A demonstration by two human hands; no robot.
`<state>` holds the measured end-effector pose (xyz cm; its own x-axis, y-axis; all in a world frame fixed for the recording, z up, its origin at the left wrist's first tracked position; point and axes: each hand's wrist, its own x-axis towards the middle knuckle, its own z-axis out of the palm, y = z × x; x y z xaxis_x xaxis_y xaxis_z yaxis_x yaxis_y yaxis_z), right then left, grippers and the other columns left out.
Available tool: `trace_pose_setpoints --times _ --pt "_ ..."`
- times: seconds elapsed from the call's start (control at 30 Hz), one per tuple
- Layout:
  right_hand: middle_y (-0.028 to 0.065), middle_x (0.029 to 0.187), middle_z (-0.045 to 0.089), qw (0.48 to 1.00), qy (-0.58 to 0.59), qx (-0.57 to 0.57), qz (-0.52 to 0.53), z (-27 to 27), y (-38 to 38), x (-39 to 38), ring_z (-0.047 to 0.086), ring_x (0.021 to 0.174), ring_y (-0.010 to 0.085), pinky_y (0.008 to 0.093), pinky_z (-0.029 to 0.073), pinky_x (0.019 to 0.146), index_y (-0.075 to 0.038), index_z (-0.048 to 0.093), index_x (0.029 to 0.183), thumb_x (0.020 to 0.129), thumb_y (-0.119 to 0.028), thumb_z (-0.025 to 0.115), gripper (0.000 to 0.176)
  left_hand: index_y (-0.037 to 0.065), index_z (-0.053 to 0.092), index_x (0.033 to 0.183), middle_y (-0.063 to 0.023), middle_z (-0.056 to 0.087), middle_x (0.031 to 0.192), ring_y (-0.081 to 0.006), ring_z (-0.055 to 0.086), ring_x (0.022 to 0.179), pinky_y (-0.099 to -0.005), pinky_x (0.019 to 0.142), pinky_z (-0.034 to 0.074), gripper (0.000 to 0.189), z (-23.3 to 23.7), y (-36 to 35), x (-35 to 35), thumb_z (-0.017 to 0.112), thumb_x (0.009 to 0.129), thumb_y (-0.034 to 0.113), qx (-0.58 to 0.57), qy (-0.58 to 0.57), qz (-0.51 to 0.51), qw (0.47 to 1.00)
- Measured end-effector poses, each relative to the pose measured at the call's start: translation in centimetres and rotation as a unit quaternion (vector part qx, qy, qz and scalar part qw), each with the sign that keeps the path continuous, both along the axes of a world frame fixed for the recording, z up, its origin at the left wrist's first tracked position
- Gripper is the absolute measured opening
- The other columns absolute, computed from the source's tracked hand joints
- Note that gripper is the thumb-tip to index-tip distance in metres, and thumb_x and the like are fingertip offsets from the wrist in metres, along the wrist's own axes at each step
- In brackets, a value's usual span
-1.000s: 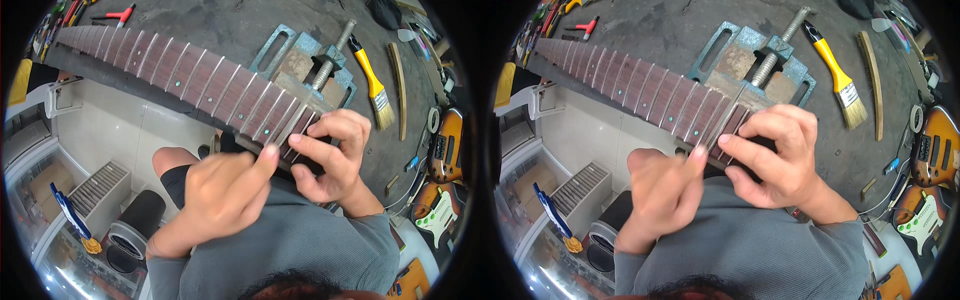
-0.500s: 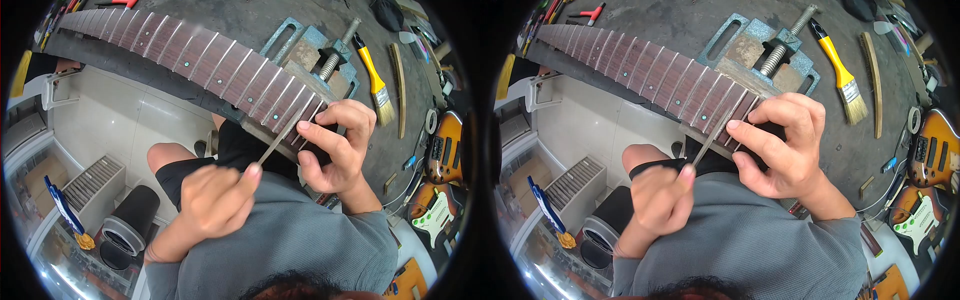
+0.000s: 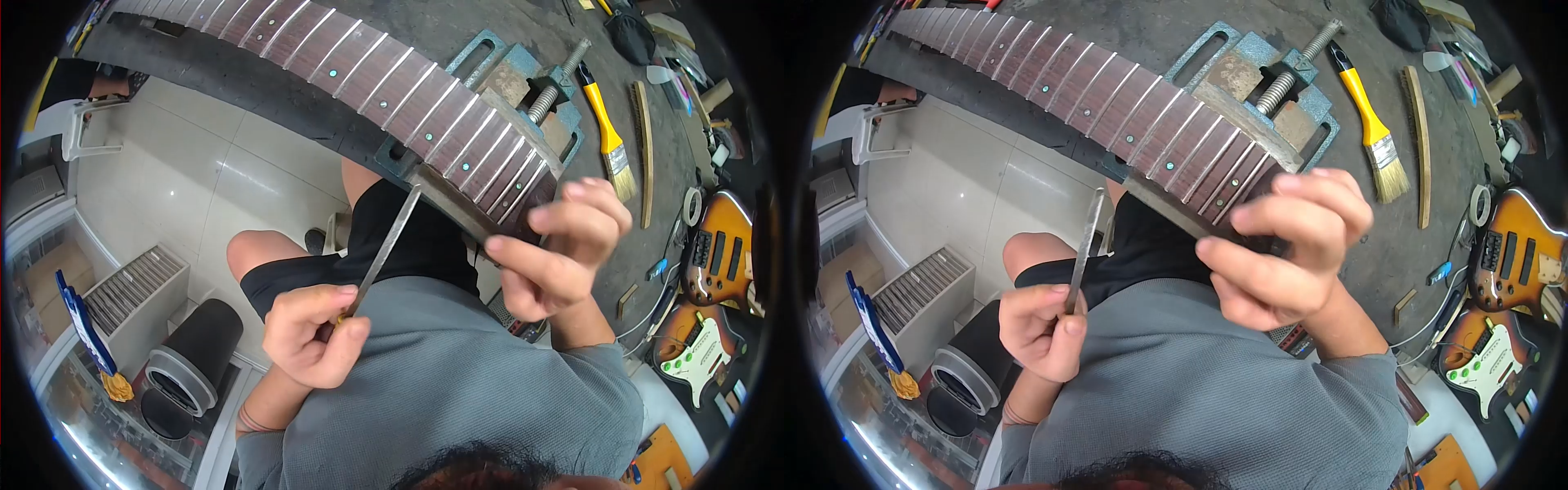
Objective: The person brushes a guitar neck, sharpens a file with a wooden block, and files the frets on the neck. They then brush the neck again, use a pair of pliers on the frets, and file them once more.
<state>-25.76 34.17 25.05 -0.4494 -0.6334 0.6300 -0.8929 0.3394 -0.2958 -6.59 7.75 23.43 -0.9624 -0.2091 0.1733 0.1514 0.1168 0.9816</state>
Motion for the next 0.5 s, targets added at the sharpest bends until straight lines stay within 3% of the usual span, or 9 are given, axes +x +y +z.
trace_pose_setpoints --times 0.03,0.13,0.17,0.2,0.3,0.5 --pt "0.0031 0.111 0.067 0.999 0.025 -0.029 -0.01 -0.1 0.0 0.0 0.056 0.114 0.031 0.0467 0.047 0.095 -0.025 0.086 0.101 0.071 -0.033 0.078 0.032 -0.009 0.057 0.134 -0.0068 0.066 0.083 -0.0087 0.051 0.062 -0.0273 0.058 0.041 0.039 -0.1 0.3 -0.4 0.077 0.101 -0.006 0.092 0.007 -0.021 0.996" --pt "0.0049 0.109 0.067 0.998 -0.051 -0.034 -0.029 0.1 0.2 -0.2 0.058 0.108 0.0306 0.0459 0.046 0.097 -0.019 0.081 0.115 0.083 -0.032 0.082 0.035 -0.009 0.058 0.133 -0.0069 0.068 0.084 -0.0058 0.05 0.062 -0.0252 0.057 0.038 0.041 0.6 1.0 -2.2 0.077 0.098 -0.012 0.099 -0.005 -0.083 0.992" --pt "0.0065 0.109 0.068 0.997 -0.063 -0.037 -0.018 0.1 0.1 -0.6 0.059 0.104 0.0304 0.0454 0.047 0.099 -0.013 0.077 0.126 0.092 -0.033 0.082 0.04 -0.009 0.058 0.134 -0.0065 0.069 0.085 -0.0036 0.049 0.062 -0.0235 0.058 0.037 0.044 0.4 1.1 -2.8 0.076 0.095 -0.018 0.084 0.008 -0.109 0.99" --pt "0.0079 0.11 0.07 0.995 -0.089 -0.048 -0.019 0.0 -0.2 -0.7 0.06 0.106 0.0304 0.0442 0.047 0.099 -0.009 0.076 0.126 0.096 -0.031 0.082 0.038 -0.008 0.062 0.132 -0.0044 0.068 0.079 -0.0035 0.051 0.059 -0.023 0.056 0.037 0.043 0.3 1.6 -3.3 0.079 0.094 -0.015 0.076 0.008 -0.099 0.992" --pt "0.0076 0.11 0.074 0.986 -0.15 -0.074 0.001 0.0 -0.2 -0.6 0.062 0.109 0.0301 0.0436 0.048 0.1 -0.008 0.077 0.126 0.092 -0.023 0.087 0.038 -0.006 0.07 0.127 -0.0006 0.065 0.068 -0.005 0.056 0.053 -0.0227 0.053 0.041 0.038 0.2 3.1 -4.7 0.084 0.092 -0.011 0.042 0.013 -0.073 0.996" --pt "0.005 0.11 0.076 0.983 -0.166 -0.076 -0.007 0.0 0.1 -0.9 0.062 0.11 0.029 0.0418 0.048 0.101 -0.01 0.081 0.122 0.081 -0.01 0.094 0.043 -0.005 0.073 0.122 -0.0035 0.068 0.069 -0.0144 0.063 0.053 -0.0281 0.051 0.046 0.036 0.8 3.1 -6.1 0.084 0.088 -0.008 -0.091 0.04 -0.088 0.991"
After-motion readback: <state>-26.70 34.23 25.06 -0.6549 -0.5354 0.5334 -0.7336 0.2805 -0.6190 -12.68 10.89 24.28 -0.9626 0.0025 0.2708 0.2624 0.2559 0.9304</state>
